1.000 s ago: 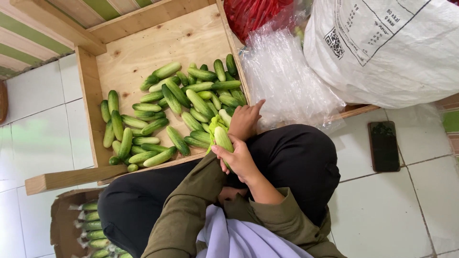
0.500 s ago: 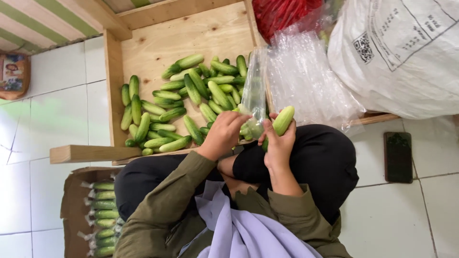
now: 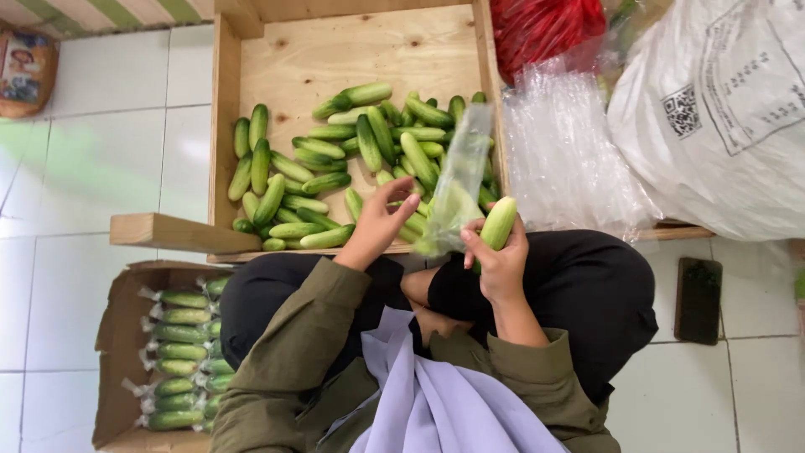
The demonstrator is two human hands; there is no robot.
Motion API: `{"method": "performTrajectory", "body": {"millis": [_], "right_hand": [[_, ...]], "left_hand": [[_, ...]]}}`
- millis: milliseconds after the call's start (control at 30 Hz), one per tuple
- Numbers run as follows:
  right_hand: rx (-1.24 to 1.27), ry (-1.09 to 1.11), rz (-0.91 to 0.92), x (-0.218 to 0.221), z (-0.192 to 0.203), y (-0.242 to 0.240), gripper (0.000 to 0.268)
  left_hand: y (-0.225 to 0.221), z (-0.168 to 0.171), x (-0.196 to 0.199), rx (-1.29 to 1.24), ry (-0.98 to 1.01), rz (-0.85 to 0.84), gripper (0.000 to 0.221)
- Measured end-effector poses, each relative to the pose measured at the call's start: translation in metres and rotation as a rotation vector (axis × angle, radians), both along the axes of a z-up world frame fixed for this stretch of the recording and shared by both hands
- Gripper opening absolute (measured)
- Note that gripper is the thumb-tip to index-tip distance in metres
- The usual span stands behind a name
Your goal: Packaging individual cucumbers into plastic bags and tying them closed
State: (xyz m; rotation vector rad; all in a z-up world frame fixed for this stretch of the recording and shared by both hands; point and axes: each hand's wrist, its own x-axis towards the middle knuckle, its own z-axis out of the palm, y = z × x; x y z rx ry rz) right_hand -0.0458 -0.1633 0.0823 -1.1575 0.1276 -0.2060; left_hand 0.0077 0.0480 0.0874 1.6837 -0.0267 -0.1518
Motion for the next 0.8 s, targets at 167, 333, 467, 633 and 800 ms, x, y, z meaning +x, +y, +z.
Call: {"method": "performTrajectory", "body": {"millis": [167,333,467,633,800], "right_hand": [[-0.049,-0.033,0.16,-0.009,-0.015,0.016,0.058],[-0.136,-0.015,0.132,-0.008,-0.03,0.023,0.054],[-0.091,0.047,0.043,-0.002,-0.033,0.026,0.051],[-0.059,0.051,0.021,-0.003,-0.005,0.022,0.032],[-0.243,-0.16,0.089,-0.005,0.022,-0.002,0.071]], "left_hand": [[-0.006,0.033,-0.005,-0.4,0.265,-0.02,0.047],[-0.005,0.022,-0.003,-0.579,0.118,0.058,0.03],[-0.006,0.013,0.004,-0.652,0.079,0.163,0.018],[-0.002,0.002,0.008,-0.521,-0.054,0.177,0.02],[0.003,0.013,0.001,-0.349,-0.206,0.174,0.022]]}}
